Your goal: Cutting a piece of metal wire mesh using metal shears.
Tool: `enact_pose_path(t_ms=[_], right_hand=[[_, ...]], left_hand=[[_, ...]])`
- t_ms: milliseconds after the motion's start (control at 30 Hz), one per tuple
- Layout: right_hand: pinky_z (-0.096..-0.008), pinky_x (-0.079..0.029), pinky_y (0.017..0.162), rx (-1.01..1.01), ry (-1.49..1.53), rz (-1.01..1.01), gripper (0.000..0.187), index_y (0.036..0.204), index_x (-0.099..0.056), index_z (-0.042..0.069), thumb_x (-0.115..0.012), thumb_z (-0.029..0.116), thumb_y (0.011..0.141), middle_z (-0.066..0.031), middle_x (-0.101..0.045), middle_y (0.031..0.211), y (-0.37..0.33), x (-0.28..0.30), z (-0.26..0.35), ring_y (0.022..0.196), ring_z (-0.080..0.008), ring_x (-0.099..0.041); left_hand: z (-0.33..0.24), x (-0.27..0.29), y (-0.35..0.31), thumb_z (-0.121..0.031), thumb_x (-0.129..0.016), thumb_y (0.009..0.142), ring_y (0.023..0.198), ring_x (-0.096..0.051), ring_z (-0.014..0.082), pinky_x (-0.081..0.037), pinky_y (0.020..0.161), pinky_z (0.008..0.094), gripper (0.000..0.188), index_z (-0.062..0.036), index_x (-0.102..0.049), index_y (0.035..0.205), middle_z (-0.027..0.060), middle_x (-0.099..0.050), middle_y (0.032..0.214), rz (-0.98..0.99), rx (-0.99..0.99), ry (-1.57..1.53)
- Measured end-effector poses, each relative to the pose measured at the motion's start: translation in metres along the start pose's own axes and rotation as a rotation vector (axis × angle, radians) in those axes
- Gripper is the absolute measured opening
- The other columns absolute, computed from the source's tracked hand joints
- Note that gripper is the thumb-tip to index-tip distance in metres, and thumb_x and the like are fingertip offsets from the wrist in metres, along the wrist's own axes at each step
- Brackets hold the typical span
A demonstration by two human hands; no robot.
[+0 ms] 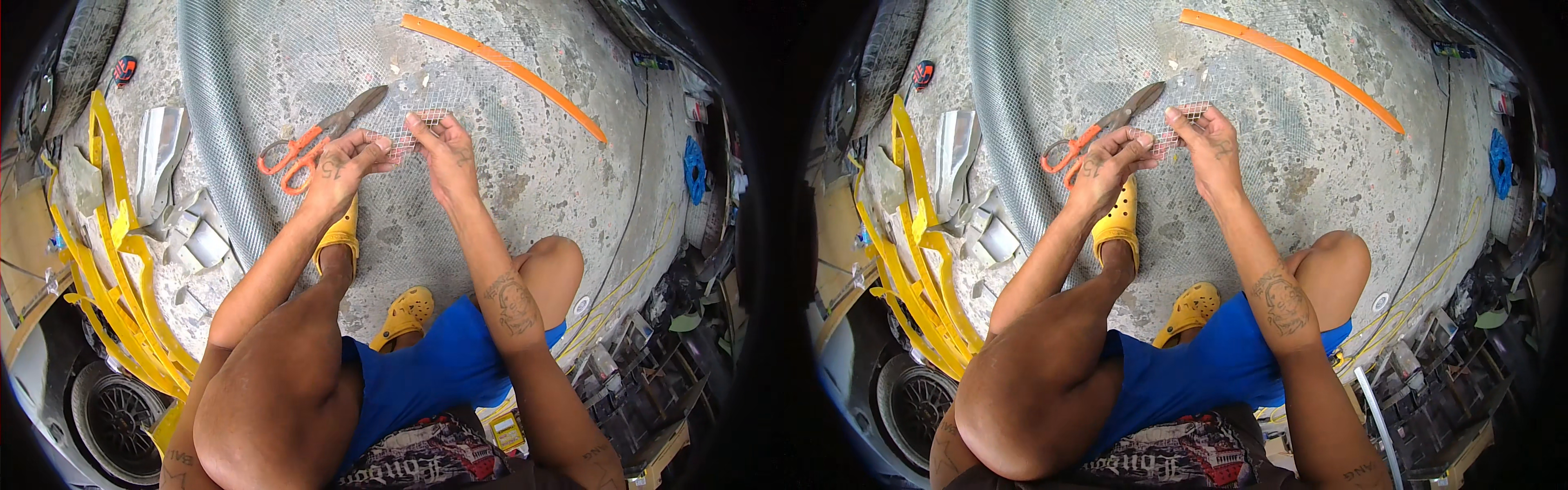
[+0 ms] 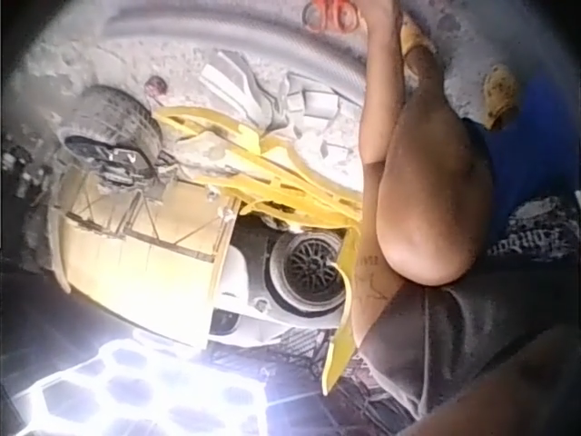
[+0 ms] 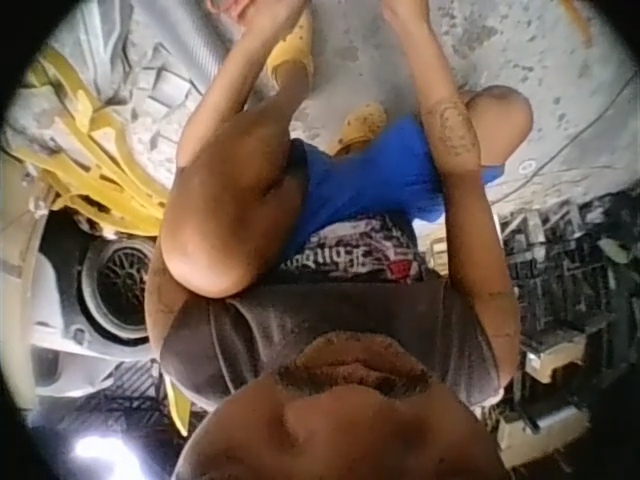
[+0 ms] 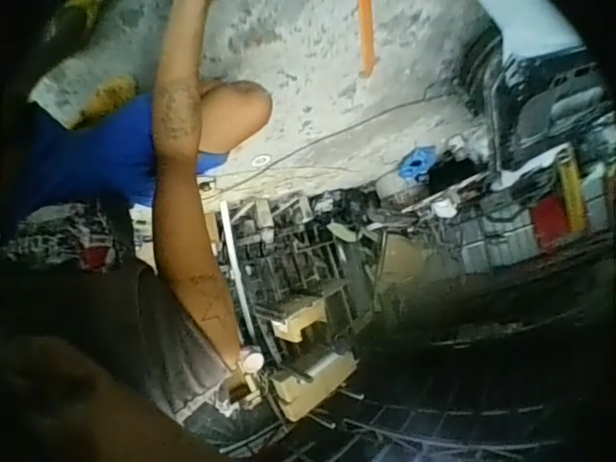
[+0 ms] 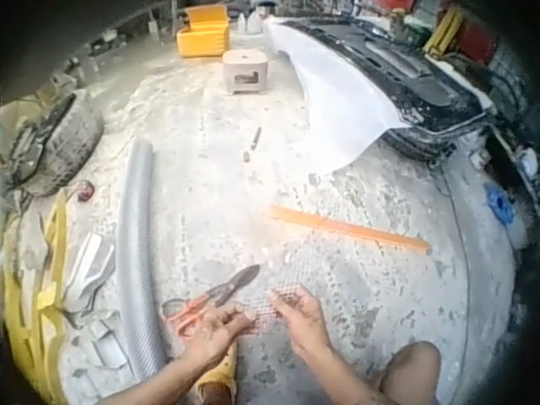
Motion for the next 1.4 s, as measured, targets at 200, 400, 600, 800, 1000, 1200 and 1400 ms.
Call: enact_pose_path(t_ms=[200, 400, 600, 800, 1000, 1200, 1400], right_hand=[[-0.0243, -0.049, 0.067, -0.036, -0.005, -0.017, 0.019, 0.097, -0.061, 0.003, -0.073, 0.013, 0.086, -0.0045, -0.066, 0.088, -0.001, 0.004, -0.001, 0.074, -0.0099, -0.060], [-0.0235, -0.050, 0.064, -0.039, 0.024, -0.021, 0.020, 0.099, -0.061, 0.004, -0.072, 0.014, 0.087, -0.0047, -0.065, 0.091, 0.005, 0.014, -0.012, 0.076, -0.0100, -0.061], [-0.0248, -0.051, 0.069, -0.045, 0.077, -0.035, 0.021, 0.101, -0.061, 0.002, -0.071, 0.014, 0.087, -0.0051, -0.065, 0.092, 0.004, 0.009, -0.010, 0.082, -0.0114, -0.062], [-0.0278, -0.052, 0.076, -0.139, -0.002, 0.132, 0.023, 0.103, -0.060, 0.001, -0.071, 0.008, 0.086, -0.0085, -0.068, 0.096, 0.003, 0.015, 0.003, 0.084, -0.0136, -0.064], [-0.0281, -0.053, 0.077, -0.149, -0.067, 0.172, 0.024, 0.105, -0.060, 0.000, -0.071, 0.004, 0.084, -0.0095, -0.068, 0.097, 0.007, 0.017, -0.007, 0.085, -0.0147, -0.065], [-0.0289, -0.052, 0.081, -0.180, 0.001, 0.161, 0.025, 0.105, -0.059, 0.000, -0.072, 0.007, 0.085, -0.0098, -0.067, 0.099, 0.008, 0.016, -0.013, 0.088, -0.0152, -0.064], [-0.0302, -0.051, 0.085, -0.237, -0.040, 0.190, 0.035, 0.110, -0.060, -0.003, -0.072, 0.020, 0.086, -0.0088, -0.066, 0.100, 0.001, 0.014, -0.032, 0.091, -0.0170, -0.063]], left_hand=[[0.007, 0.001, 0.005, -0.017, -0.059, 0.095, 0.086, -0.065, 0.0159, -0.053, 0.082, 0.0287, 0.019, 0.0014, -0.060, 0.100, 0.0081, -0.066, 0.092, 0.057, 0.043, -0.054], [0.011, -0.005, 0.006, -0.019, -0.059, 0.095, 0.086, -0.065, 0.0165, -0.052, 0.083, 0.0302, 0.022, 0.0021, -0.061, 0.102, 0.0095, -0.067, 0.093, 0.048, 0.060, -0.152], [0.012, -0.007, 0.001, -0.021, -0.064, 0.091, 0.085, -0.064, 0.0149, -0.050, 0.082, 0.0287, 0.025, 0.0021, -0.063, 0.098, 0.0088, -0.067, 0.089, 0.020, 0.024, 0.035], [0.010, 0.006, 0.004, -0.017, -0.063, 0.090, 0.083, -0.064, 0.0139, -0.050, 0.082, 0.0273, 0.020, 0.0015, -0.064, 0.097, 0.0077, -0.068, 0.086, -0.028, -0.040, 0.201], [0.010, 0.008, 0.001, -0.015, -0.060, 0.092, 0.082, -0.062, 0.0123, -0.050, 0.081, 0.0269, 0.016, 0.0009, -0.062, 0.096, 0.0070, -0.068, 0.087, -0.013, -0.027, 0.164], [0.012, 0.012, 0.004, -0.015, -0.062, 0.091, 0.083, -0.061, 0.0115, -0.049, 0.082, 0.0265, 0.015, -0.0002, -0.062, 0.097, 0.0069, -0.068, 0.089, 0.000, 0.021, 0.025], [0.025, 0.020, 0.012, -0.016, -0.065, 0.091, 0.084, -0.058, 0.0097, -0.046, 0.078, 0.0254, 0.017, -0.0015, -0.063, 0.099, 0.0044, -0.065, 0.095, -0.105, 0.009, -0.035]])
Point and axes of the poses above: each hand's wrist, its own y-axis towards the middle knuckle, its own x-axis out of the back of the hand, z = x × y, the point moved 2 cm from there along y, towards the middle knuckle
